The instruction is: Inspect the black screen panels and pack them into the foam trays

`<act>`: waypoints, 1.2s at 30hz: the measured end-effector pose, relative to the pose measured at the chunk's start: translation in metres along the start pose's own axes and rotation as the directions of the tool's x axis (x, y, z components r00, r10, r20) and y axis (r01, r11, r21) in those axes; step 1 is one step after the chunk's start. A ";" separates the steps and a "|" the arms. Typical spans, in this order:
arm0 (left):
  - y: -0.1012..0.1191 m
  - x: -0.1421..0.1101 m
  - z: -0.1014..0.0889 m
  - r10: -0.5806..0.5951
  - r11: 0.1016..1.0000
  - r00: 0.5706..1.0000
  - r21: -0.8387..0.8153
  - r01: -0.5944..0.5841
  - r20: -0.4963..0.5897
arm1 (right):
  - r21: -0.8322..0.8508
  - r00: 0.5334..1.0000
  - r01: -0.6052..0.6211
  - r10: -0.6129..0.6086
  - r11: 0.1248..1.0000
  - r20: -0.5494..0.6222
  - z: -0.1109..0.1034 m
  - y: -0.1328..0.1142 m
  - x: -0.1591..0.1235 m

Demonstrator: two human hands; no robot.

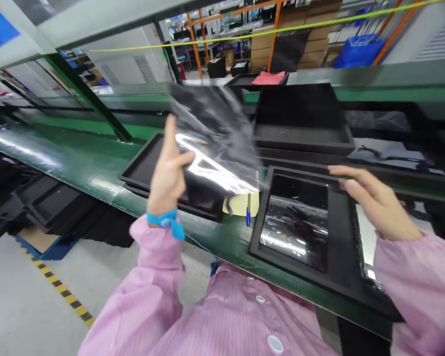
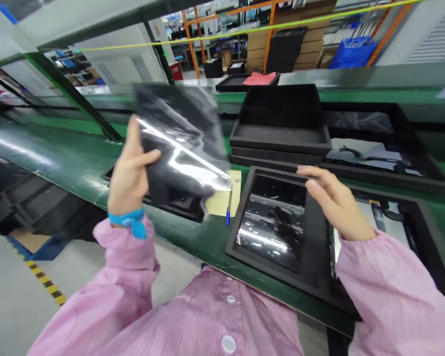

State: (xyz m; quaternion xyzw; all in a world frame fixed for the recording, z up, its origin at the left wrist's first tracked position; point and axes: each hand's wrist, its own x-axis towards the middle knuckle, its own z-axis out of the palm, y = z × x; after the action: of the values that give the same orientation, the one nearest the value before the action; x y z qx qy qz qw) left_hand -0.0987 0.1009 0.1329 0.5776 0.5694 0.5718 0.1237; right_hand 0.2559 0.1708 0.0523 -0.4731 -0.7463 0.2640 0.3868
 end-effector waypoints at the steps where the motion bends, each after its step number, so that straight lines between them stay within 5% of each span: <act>1: -0.009 0.012 -0.015 0.115 0.991 0.992 0.069 -0.112 -0.042 | -0.108 0.998 -0.058 0.062 0.992 0.025 0.001 0.012 0.000; 4: -0.047 0.040 -0.048 0.221 0.865 0.973 0.448 -0.227 0.066 | -0.281 0.985 -0.111 0.144 0.953 0.100 0.013 0.044 -0.002; 6: -0.081 0.046 -0.058 0.044 0.686 0.976 0.704 -0.184 0.211 | -0.320 0.984 -0.092 0.136 0.943 0.117 0.024 0.060 -0.004; 9: -0.132 0.040 -0.066 -0.088 0.604 0.971 0.788 -0.124 0.221 | -0.382 0.988 -0.103 0.137 0.919 0.065 0.037 0.078 -0.004; 12: -0.161 0.031 -0.073 -0.092 0.591 0.977 0.800 -0.102 0.193 | -0.406 0.986 -0.140 0.166 0.903 0.028 0.041 0.093 0.004; 17: -0.152 0.041 -0.095 0.088 0.656 0.995 0.749 -0.094 0.047 | -0.391 0.975 -0.209 0.224 0.896 -0.008 0.041 0.105 0.018; 22: -0.118 0.066 -0.111 0.295 0.811 0.926 0.575 -0.112 -0.235 | -0.281 0.952 -0.304 0.304 0.910 -0.045 0.040 0.098 0.023; 25: -0.099 0.062 -0.093 0.310 0.844 0.945 0.488 -0.222 -0.105 | -0.119 0.931 -0.364 0.358 0.924 -0.069 0.034 0.087 0.024; 27: -0.088 0.049 -0.067 0.224 0.762 0.967 0.596 -0.253 0.125 | 0.037 0.922 -0.383 0.384 0.923 -0.053 0.028 0.077 0.022; 29: -0.082 0.029 -0.034 0.060 0.647 0.944 0.707 -0.285 0.325 | 0.212 0.912 -0.398 0.411 0.892 -0.016 0.024 0.066 0.018; 33: -0.087 -0.009 0.019 -0.070 0.577 0.926 0.772 -0.266 0.372 | 0.486 0.871 -0.432 0.491 0.760 0.006 0.020 0.051 0.006; 36: -0.099 -0.022 0.037 -0.140 0.569 0.919 0.789 -0.230 0.368 | 0.589 0.838 -0.436 0.545 0.680 -0.009 0.012 0.045 0.002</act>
State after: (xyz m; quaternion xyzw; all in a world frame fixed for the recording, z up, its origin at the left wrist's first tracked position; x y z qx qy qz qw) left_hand -0.1133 0.1342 0.0310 0.6845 0.7167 0.1178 -0.0623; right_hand 0.2683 0.1911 0.0124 -0.5419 -0.4395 0.5221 0.4904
